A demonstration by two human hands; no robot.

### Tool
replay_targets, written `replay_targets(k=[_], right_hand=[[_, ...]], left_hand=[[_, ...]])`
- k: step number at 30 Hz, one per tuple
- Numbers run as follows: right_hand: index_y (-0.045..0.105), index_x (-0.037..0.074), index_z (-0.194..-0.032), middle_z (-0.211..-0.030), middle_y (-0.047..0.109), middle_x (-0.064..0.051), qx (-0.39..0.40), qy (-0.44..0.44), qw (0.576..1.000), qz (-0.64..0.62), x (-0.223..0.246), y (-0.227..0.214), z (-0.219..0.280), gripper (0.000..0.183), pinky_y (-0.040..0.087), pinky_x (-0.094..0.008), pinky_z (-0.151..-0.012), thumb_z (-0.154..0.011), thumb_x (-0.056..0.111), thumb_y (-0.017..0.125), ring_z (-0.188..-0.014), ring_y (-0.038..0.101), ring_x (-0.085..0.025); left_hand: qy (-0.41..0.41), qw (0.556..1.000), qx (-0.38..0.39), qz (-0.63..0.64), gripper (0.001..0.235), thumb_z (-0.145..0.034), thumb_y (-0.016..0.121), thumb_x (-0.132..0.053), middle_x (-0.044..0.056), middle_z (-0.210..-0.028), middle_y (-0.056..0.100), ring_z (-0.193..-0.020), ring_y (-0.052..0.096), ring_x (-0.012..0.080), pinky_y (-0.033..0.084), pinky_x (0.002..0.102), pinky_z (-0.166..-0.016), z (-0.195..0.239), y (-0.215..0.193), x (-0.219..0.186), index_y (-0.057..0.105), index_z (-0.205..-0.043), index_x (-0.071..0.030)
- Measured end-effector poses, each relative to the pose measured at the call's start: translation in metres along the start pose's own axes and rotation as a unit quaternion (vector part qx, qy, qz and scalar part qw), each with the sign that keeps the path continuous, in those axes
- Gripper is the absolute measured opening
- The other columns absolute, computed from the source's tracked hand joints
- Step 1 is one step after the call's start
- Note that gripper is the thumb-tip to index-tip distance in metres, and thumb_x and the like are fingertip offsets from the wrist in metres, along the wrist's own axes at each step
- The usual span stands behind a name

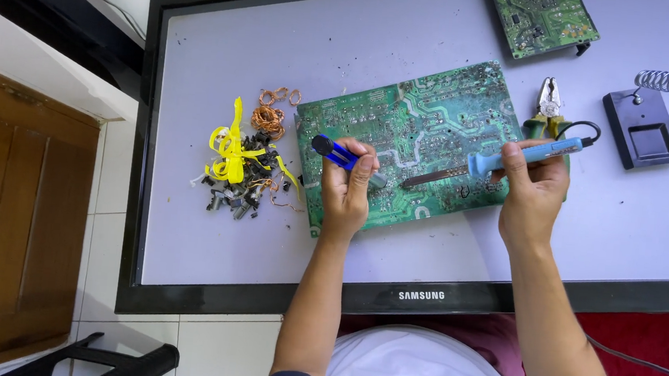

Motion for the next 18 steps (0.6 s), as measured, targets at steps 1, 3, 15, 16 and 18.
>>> replay_targets(k=[1,3,15,16,18], right_hand=[[0.063,0.002,-0.110,-0.088,0.063,-0.008,0.000,0.000,1.000,0.000,-0.001,0.001,0.000,0.024,0.063,-0.027,-0.070,-0.112,0.021,0.077,-0.078,0.068,-0.015],[0.063,0.003,-0.111,-0.089,0.064,-0.008,0.004,-0.005,1.000,0.005,-0.003,0.004,0.001,0.023,0.063,-0.026,-0.072,-0.112,0.021,0.076,-0.078,0.068,-0.015],[0.062,0.003,-0.111,-0.089,0.062,-0.004,0.017,0.016,1.000,-0.014,-0.002,0.011,0.002,0.020,0.064,-0.024,-0.071,-0.112,0.019,0.074,-0.077,0.067,-0.011],[0.062,0.003,-0.111,-0.089,0.062,-0.004,0.017,0.015,1.000,-0.014,-0.001,0.011,0.002,0.020,0.064,-0.024,-0.071,-0.112,0.019,0.074,-0.077,0.067,-0.011],[0.061,0.003,-0.111,-0.089,0.062,-0.004,0.019,0.018,1.000,-0.010,0.001,0.012,0.002,0.020,0.065,-0.024,-0.071,-0.112,0.019,0.074,-0.078,0.068,-0.011]], left_hand=[[0.000,1.000,0.000,0.000,0.006,-0.112,0.054,-0.010,0.007,-0.087,0.059,-0.079,0.053,0.0114,0.046,0.024,-0.074,-0.001,-0.001,-0.002,0.048,-0.113,-0.009],[-0.004,1.000,-0.016,-0.006,0.006,-0.112,0.056,-0.014,0.004,-0.087,0.061,-0.080,0.055,0.0118,0.048,0.024,-0.076,-0.002,-0.002,-0.006,0.051,-0.113,-0.010],[0.019,0.996,-0.030,0.080,0.065,-0.107,0.035,-0.071,0.005,-0.064,0.059,-0.062,0.055,0.0142,0.044,0.023,-0.058,-0.007,-0.036,0.013,0.059,-0.083,-0.015],[0.019,0.996,-0.030,0.080,0.065,-0.107,0.035,-0.071,0.005,-0.064,0.059,-0.062,0.055,0.0142,0.044,0.023,-0.058,-0.008,-0.034,0.010,0.059,-0.083,-0.015],[0.015,0.995,-0.025,0.091,0.063,-0.105,0.037,-0.064,0.009,-0.059,0.056,-0.057,0.054,0.0165,0.041,0.024,-0.051,-0.010,-0.030,0.004,0.055,-0.074,-0.011]])
Point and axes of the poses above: each hand's wrist, its own z-axis away from the middle knuckle, its own y-axis out of the palm, x = y × z, the point moved 3 cm from there along -z, towards the middle knuckle
